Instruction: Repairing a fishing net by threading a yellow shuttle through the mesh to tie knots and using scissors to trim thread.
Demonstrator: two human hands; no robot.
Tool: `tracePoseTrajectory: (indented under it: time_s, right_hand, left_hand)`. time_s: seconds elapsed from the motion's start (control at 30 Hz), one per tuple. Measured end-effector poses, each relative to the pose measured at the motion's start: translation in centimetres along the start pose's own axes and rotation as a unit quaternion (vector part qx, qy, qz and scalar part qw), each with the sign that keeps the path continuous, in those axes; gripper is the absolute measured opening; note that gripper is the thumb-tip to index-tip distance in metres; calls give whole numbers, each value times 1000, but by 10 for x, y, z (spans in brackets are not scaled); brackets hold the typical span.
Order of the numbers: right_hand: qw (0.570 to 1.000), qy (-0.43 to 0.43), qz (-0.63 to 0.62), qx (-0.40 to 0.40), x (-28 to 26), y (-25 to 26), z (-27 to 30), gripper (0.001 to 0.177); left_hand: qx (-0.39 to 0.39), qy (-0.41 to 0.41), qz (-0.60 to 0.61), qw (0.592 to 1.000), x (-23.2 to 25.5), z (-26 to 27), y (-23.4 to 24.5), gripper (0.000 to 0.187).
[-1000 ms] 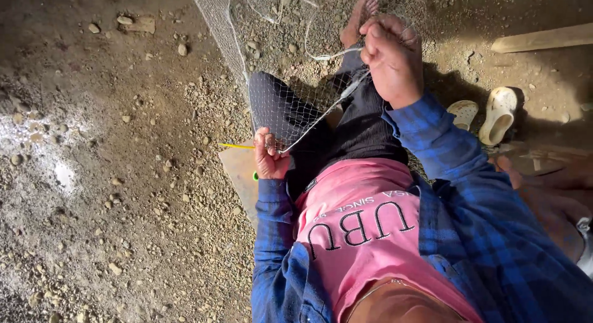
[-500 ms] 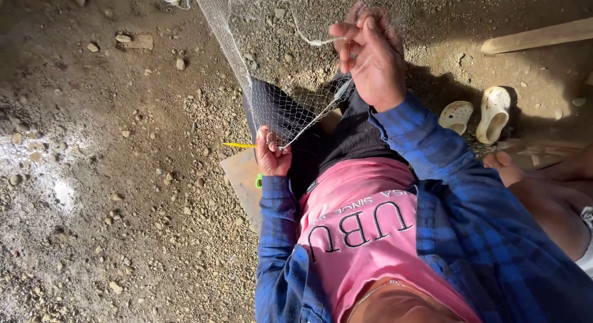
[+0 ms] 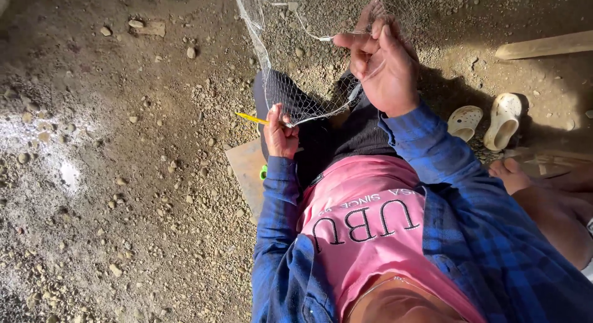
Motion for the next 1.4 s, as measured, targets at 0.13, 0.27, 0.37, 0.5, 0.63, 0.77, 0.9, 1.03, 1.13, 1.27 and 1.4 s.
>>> tracePoseTrajectory:
  time_s: [0.13,0.27,0.37,0.5,0.63,0.77,0.9,1.03,1.13,1.27,1.4]
  right_hand:
    - [999,1,-43,19,0,15,5,11]
    - [998,51,2,20,-9,9,4,12]
    - [998,59,12,33,-7,7,6,13]
    - [987,128,96,33,-16,-9,5,15]
    - [970,188,153,32,-18,-13,9,16]
    - [972,195,128,43,-19,-13,9,14]
    - [977,179,85,72,-11,-2,11,14]
    - [982,160,81,57,-11,-5,10,13]
    - [974,192,110,57,-12,-7,11,13]
    - [974,190,85,85,-12,-4,13,13]
    - [985,144,43,88,-5,2,15,14]
  left_hand:
    - [20,-88,-115,989,25,15,-21,29]
    - [10,-360,-384,850,68,55,-62,35]
    - [-51,-446,-429,784,85,79,-88,27]
    - [-64,-562,-528,633,111,119,-130,25]
    - [-20,-616,-548,566,114,124,-144,30]
    - [-39,-620,-571,536,117,124,-157,28]
    - [-18,-636,-557,534,114,124,-157,25]
    - [-28,-635,-551,541,114,125,-159,26]
    - [-39,-642,-526,556,116,126,-161,23]
    - [-61,-631,-514,578,111,123,-159,24]
    - [-99,-624,-460,624,107,123,-159,22]
Point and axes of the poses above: each hand's wrist, its own z-axis away from the middle knuckle, its own y-axis out of the back of the hand, x = y × z, the point moved 5 cm from there along -z, towards the middle knuckle, and after that the axes turned 9 degrees about -z, right-handed, at the moved point
